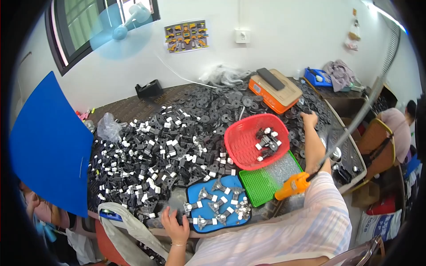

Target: Assembling small plastic and metal components using an electric screwdriver.

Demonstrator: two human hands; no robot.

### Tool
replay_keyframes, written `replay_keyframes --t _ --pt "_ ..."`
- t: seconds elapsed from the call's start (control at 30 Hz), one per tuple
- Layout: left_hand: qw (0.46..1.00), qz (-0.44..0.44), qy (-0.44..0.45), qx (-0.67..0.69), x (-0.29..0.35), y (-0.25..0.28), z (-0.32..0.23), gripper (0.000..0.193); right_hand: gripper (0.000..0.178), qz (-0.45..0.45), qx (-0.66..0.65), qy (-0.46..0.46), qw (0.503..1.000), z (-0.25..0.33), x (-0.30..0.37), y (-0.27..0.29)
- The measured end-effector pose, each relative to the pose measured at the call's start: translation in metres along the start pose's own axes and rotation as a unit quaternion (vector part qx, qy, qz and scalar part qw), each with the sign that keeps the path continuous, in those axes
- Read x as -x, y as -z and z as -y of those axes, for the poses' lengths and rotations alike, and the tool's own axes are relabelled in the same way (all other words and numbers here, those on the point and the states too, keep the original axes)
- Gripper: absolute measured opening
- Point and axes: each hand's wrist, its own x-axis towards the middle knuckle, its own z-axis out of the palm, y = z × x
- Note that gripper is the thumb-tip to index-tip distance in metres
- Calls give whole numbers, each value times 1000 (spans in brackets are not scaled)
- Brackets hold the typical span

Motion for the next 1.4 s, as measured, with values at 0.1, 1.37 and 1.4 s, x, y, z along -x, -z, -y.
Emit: replay_keyframes --t 0.1,1.37,1.4 --pt "1000 -14 -13 4 0 0 1 32 36 60 -215 -81 971 7 11 0" --pt "466 162 120 861 6 25 -118 71 45 671 -398 206 591 261 419 158" --pt "467 137 158 859 4 31 -108 66 44 691 -396 118 593 264 441 134"
